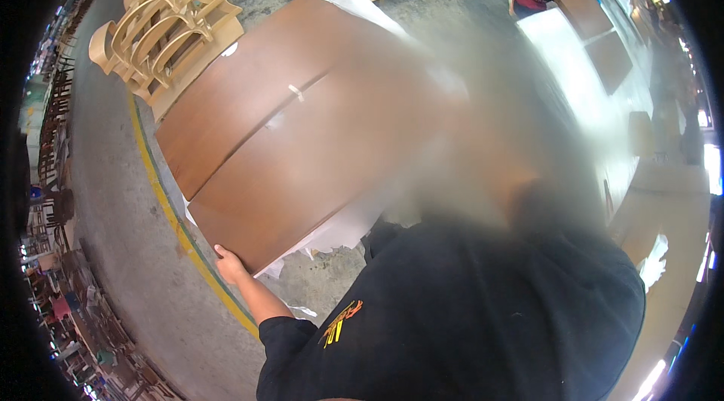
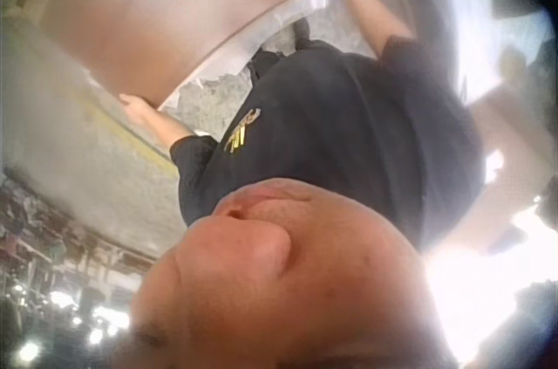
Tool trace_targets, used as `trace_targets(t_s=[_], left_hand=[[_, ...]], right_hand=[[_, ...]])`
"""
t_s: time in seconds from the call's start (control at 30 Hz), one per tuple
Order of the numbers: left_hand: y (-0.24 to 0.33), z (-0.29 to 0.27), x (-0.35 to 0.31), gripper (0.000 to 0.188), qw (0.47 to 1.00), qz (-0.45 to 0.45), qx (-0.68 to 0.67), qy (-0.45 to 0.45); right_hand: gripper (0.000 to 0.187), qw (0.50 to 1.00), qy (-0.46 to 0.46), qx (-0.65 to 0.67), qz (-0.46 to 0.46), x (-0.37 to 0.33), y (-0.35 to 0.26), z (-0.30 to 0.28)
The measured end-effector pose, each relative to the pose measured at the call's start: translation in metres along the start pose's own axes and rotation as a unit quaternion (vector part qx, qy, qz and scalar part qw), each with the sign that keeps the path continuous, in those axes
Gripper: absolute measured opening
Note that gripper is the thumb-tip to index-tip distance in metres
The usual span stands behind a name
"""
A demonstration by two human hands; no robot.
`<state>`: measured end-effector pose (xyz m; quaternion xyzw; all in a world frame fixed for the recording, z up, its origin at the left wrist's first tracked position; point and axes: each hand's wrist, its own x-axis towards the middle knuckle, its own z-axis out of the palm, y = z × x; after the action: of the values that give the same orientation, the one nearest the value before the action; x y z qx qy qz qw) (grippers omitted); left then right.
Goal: The person uses red-handled pliers to trim the edges of brown wooden panels on a workbench. They repeatedly pick up panels, trim edges, and place them back on the table while coworkers handle similar panels nearby.
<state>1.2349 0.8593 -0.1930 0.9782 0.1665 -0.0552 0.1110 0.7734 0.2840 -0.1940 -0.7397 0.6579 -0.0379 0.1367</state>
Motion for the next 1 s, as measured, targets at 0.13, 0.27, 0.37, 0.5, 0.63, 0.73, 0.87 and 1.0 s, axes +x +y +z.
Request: trace_targets(t_s=[0.13,0.27,0.37,0.5,0.63,0.73,0.87,1.0], left_hand=[[-0.001,-0.004,0.007,0.08,1.0,0.012,0.004,-0.011],[-0.008,-0.002,0.012,0.079,1.0,0.014,-0.006,-0.026],[-0.014,-0.002,0.01,0.077,0.999,0.005,-0.01,-0.038],[0.002,0.001,-0.016,0.065,0.996,0.056,-0.001,0.068],[0.059,0.025,-0.084,0.065,0.961,0.229,0.015,0.154],[0.106,0.055,-0.15,0.068,0.947,0.311,-0.061,0.046],[0.13,0.066,-0.189,0.064,0.946,0.313,-0.023,0.075],[0.129,0.062,-0.187,0.062,0.948,0.308,-0.022,0.078]], right_hand=[[0.049,0.999,0.009,-0.005,0.034,-0.006,0.009,0.009],[0.049,0.999,0.009,0.006,0.047,-0.012,0.01,0.004],[0.049,0.999,-0.041,-0.009,-0.002,-0.016,0.006,-0.005],[0.039,0.998,0.053,-0.026,-0.018,-0.023,-0.03,-0.009],[0.03,0.969,0.013,0.172,-0.175,-0.029,-0.128,0.014],[0.039,0.892,-0.216,0.379,-0.113,-0.037,-0.224,0.045],[0.032,0.832,-0.353,0.427,-0.032,-0.022,-0.313,0.071],[0.021,0.81,-0.394,0.431,0.05,-0.005,-0.339,0.084]])
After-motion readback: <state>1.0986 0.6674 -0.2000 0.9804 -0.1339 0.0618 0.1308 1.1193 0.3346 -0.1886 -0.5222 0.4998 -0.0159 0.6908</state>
